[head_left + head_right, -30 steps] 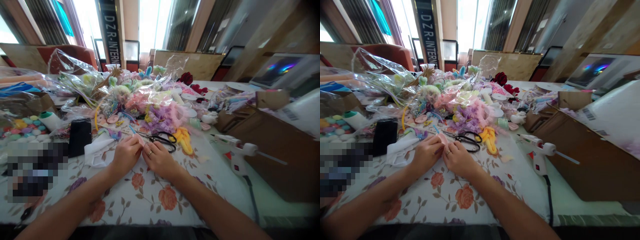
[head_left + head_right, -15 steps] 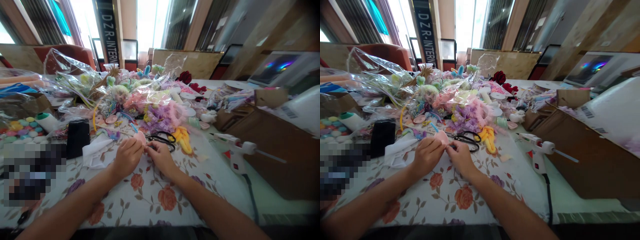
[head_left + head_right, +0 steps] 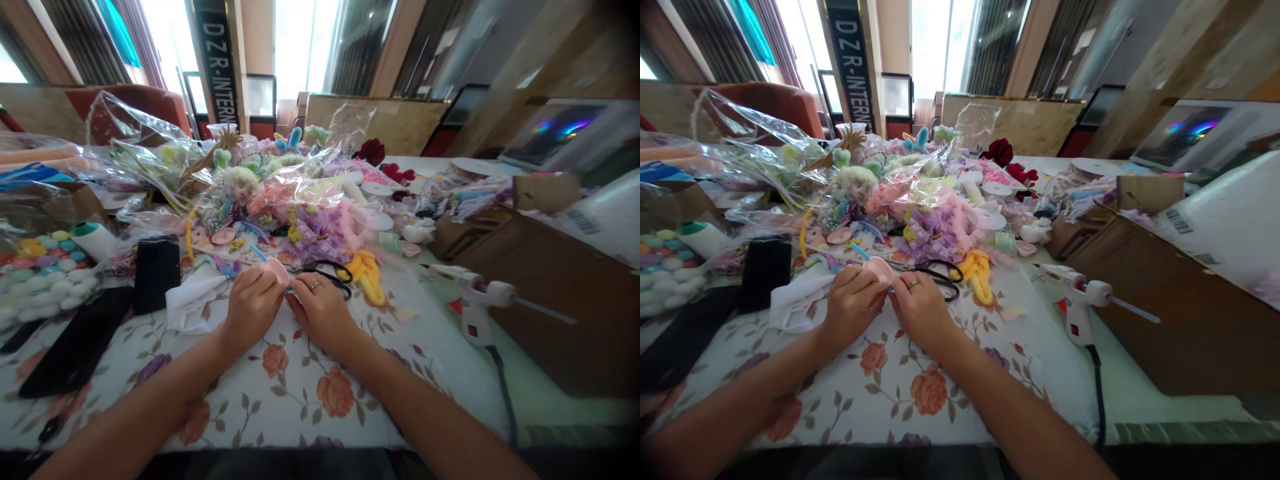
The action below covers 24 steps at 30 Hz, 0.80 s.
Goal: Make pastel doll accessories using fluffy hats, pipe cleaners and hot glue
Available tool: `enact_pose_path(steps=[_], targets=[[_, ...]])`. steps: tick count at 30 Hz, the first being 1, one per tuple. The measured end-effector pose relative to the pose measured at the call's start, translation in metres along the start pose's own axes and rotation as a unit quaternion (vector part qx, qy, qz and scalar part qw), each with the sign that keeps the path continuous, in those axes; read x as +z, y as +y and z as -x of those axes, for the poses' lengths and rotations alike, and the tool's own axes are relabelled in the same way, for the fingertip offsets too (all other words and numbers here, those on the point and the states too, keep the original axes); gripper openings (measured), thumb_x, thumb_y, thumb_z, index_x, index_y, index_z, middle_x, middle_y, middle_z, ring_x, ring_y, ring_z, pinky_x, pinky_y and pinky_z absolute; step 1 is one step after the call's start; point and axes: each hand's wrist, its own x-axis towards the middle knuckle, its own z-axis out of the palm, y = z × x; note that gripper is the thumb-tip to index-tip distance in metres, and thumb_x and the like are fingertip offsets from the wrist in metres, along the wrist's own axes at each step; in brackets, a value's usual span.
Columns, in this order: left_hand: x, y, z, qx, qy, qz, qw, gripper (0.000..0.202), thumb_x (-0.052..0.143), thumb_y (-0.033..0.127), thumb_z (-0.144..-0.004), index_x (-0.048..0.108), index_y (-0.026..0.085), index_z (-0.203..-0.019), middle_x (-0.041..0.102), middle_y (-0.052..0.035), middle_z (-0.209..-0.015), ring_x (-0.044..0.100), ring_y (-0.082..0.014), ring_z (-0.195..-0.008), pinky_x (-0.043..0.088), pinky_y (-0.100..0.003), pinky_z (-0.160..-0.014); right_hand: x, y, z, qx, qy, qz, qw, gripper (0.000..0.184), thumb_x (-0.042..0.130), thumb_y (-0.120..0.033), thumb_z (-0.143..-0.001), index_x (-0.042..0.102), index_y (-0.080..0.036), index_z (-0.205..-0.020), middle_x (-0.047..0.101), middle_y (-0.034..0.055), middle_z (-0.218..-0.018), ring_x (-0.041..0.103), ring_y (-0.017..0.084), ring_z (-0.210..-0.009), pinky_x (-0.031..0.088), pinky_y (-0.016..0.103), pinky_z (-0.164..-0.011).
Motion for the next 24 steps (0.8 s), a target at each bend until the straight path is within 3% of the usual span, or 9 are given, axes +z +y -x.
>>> enact_pose_path(steps=[6, 9, 11, 12, 14, 16, 18, 20, 24], targets=[[0.002, 0.000, 0.005, 0.014, -0.025, -0.019, 0.999, 0.021, 0.051, 0.012, -0.089, 0.057, 0.018, -0.070, 0.054, -0.0026, -0.065, 0.043, -0.0189, -0.071, 0.037, -0.034, -0.066, 0.004, 0.000, -0.001, -0.096, 0.002, 0.139, 0.986, 0.022, 0.043, -0.009, -0.091, 0.064, -0.013, -0.085, 0.063, 0.0097, -0.077, 0.052, 0.022, -0.075, 0.042, 0.036, -0.072], [0.003, 0.000, 0.006, 0.030, -0.030, -0.036, 0.998, 0.020, 0.051, 0.012, -0.089, 0.057, 0.017, -0.072, 0.054, -0.0025, -0.067, 0.044, -0.0186, -0.072, 0.037, -0.034, -0.066, 0.006, -0.004, -0.002, 0.013, -0.007, 0.022, 1.000, 0.024, 0.042, -0.012, -0.090, 0.060, -0.016, -0.076, 0.061, 0.0084, -0.073, 0.053, 0.021, -0.072, 0.041, 0.034, -0.068], [0.001, 0.002, 0.004, 0.044, -0.026, -0.050, 0.997, 0.018, 0.050, 0.013, -0.090, 0.058, 0.017, -0.075, 0.053, -0.0021, -0.066, 0.046, -0.0187, -0.073, 0.037, -0.034, -0.067, 0.006, -0.007, -0.004, 0.163, -0.020, -0.153, 0.975, 0.022, 0.045, -0.018, -0.088, 0.056, -0.019, -0.069, 0.058, 0.0045, -0.067, 0.052, 0.018, -0.065, 0.041, 0.031, -0.062], [-0.001, 0.003, 0.003, 0.055, -0.022, -0.057, 0.997, 0.018, 0.049, 0.013, -0.091, 0.059, 0.017, -0.076, 0.054, -0.0018, -0.066, 0.046, -0.0185, -0.072, 0.037, -0.034, -0.066, 0.005, -0.008, -0.005, 0.249, -0.031, -0.261, 0.932, 0.019, 0.047, -0.020, -0.086, 0.054, -0.019, -0.068, 0.055, 0.0022, -0.064, 0.050, 0.017, -0.061, 0.040, 0.029, -0.058], [-0.005, 0.005, 0.001, 0.093, -0.012, -0.066, 0.993, 0.020, 0.046, 0.013, -0.093, 0.059, 0.018, -0.079, 0.057, -0.0017, -0.070, 0.047, -0.0174, -0.071, 0.035, -0.034, -0.064, 0.004, -0.007, -0.006, 0.386, -0.065, -0.475, 0.788, 0.013, 0.051, -0.024, -0.080, 0.052, -0.020, -0.067, 0.050, -0.0011, -0.058, 0.047, 0.014, -0.053, 0.039, 0.026, -0.052], [-0.008, 0.005, 0.000, 0.142, 0.009, -0.065, 0.988, 0.020, 0.044, 0.013, -0.093, 0.060, 0.019, -0.083, 0.062, -0.0020, -0.078, 0.048, -0.0159, -0.071, 0.033, -0.034, -0.061, 0.003, -0.004, -0.007, 0.449, -0.102, -0.627, 0.629, 0.010, 0.053, -0.024, -0.074, 0.051, -0.019, -0.065, 0.048, -0.0017, -0.055, 0.045, 0.012, -0.049, 0.039, 0.025, -0.049], [-0.010, 0.004, 0.000, 0.169, 0.029, -0.055, 0.984, 0.017, 0.045, 0.013, -0.093, 0.060, 0.019, -0.087, 0.065, -0.0024, -0.085, 0.049, -0.0152, -0.073, 0.032, -0.033, -0.061, 0.002, -0.002, -0.007, 0.457, -0.129, -0.692, 0.544, 0.010, 0.054, -0.024, -0.071, 0.052, -0.018, -0.064, 0.049, -0.0010, -0.055, 0.045, 0.012, -0.049, 0.040, 0.024, -0.048], [-0.009, 0.002, 0.001, 0.159, 0.026, -0.046, 0.986, 0.013, 0.048, 0.014, -0.092, 0.060, 0.018, -0.090, 0.064, -0.0022, -0.082, 0.050, -0.0158, -0.074, 0.033, -0.033, -0.063, 0.001, -0.001, -0.006, 0.449, -0.127, -0.675, 0.571, 0.011, 0.054, -0.027, -0.073, 0.052, -0.018, -0.066, 0.051, -0.0009, -0.057, 0.047, 0.012, -0.049, 0.041, 0.024, -0.047], [-0.004, 0.000, 0.002, 0.116, -0.027, -0.060, 0.991, 0.013, 0.049, 0.013, -0.092, 0.060, 0.017, -0.087, 0.057, -0.0022, -0.070, 0.049, -0.0189, -0.073, 0.032, -0.035, -0.063, 0.002, -0.004, 0.000, 0.299, -0.054, -0.360, 0.882, 0.010, 0.052, -0.025, -0.082, 0.057, -0.018, -0.078, 0.058, 0.0023, -0.068, 0.054, 0.016, -0.060, 0.043, 0.028, -0.057]])
